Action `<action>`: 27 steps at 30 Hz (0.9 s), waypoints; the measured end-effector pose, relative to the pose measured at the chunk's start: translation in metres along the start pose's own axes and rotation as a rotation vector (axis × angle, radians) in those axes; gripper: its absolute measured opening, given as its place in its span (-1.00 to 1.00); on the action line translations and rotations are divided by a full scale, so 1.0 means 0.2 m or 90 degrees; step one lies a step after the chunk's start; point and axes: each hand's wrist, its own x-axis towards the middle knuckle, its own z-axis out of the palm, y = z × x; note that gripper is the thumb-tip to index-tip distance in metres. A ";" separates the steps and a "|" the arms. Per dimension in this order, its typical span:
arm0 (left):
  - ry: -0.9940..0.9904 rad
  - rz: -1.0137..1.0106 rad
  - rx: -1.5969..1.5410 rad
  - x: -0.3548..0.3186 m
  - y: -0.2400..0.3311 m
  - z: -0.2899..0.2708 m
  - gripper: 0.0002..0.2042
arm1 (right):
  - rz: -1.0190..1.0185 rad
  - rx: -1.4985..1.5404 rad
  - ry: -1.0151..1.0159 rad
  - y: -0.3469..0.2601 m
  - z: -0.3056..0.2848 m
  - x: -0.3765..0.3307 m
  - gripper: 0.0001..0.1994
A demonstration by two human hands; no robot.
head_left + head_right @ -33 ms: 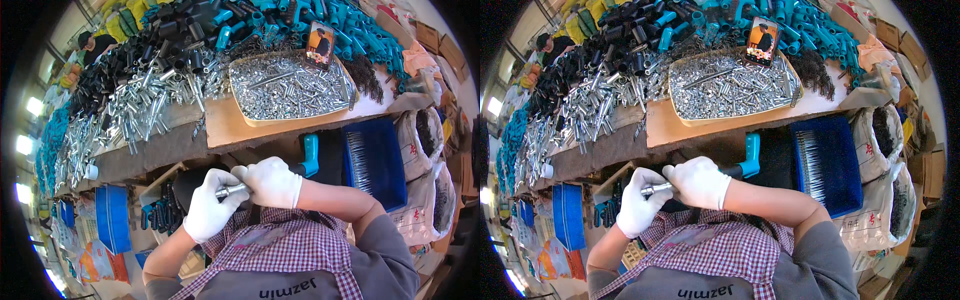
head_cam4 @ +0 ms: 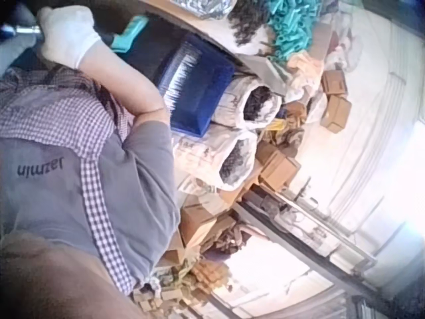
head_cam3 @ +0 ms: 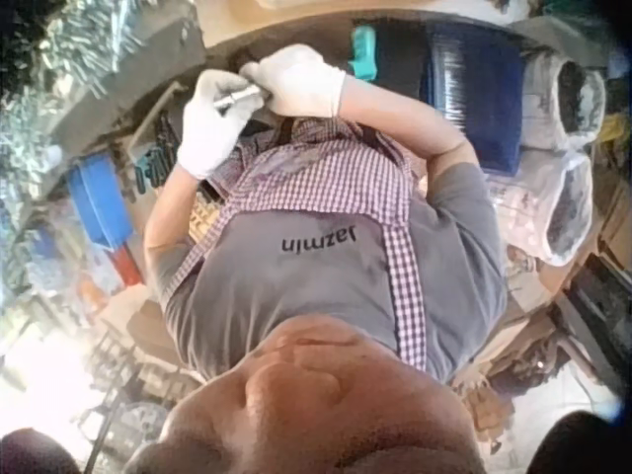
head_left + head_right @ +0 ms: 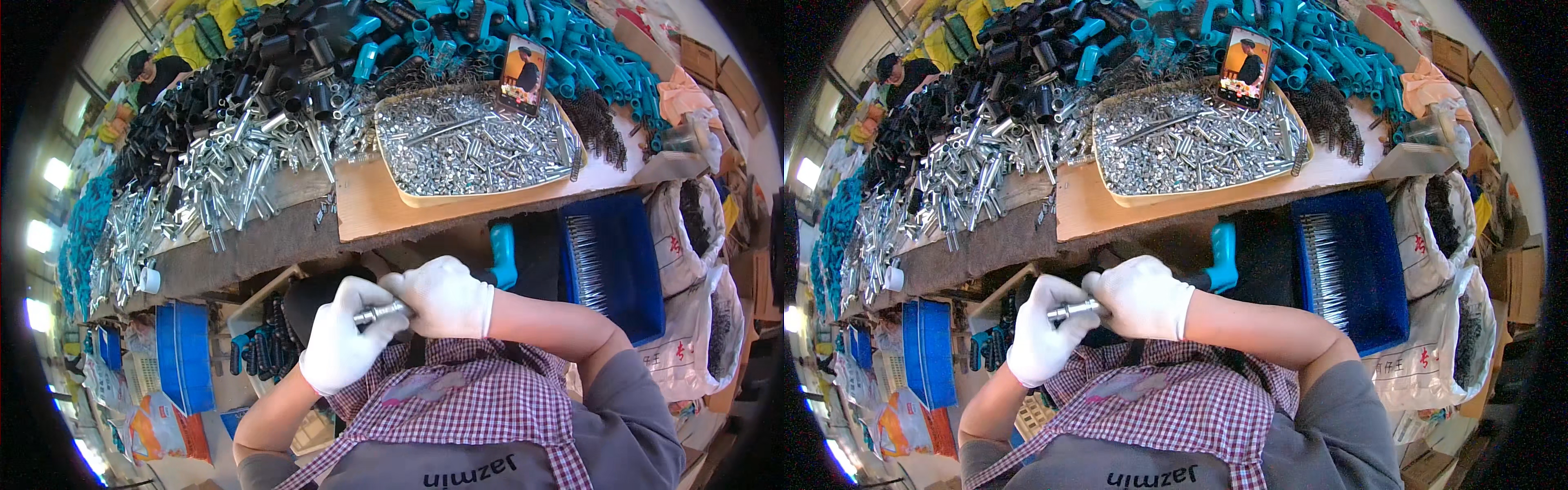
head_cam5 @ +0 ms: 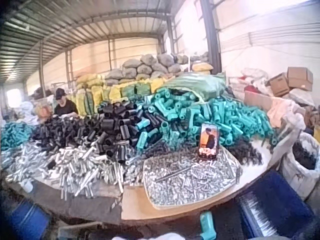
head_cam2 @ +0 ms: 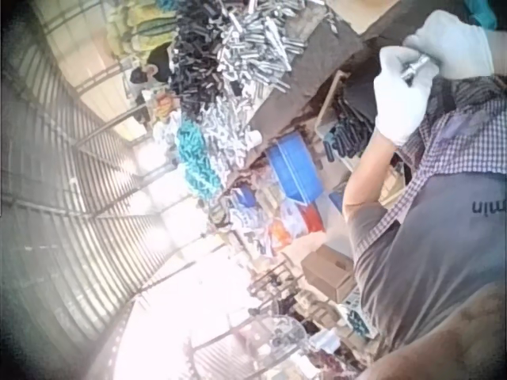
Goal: Assembling metal internal components into blue plastic handle housings.
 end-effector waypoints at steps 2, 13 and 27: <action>-0.160 0.206 0.160 0.02 0.02 -0.08 -0.72 | -0.114 0.205 -0.218 0.03 -0.04 0.00 -0.76; -0.014 -0.119 -0.033 -0.05 -0.02 -0.01 -0.70 | 0.021 -0.023 0.023 0.00 0.03 -0.01 -0.73; -0.106 0.118 0.300 -0.04 -0.24 -0.06 -0.05 | 0.114 0.734 0.250 0.09 0.05 -0.06 -0.86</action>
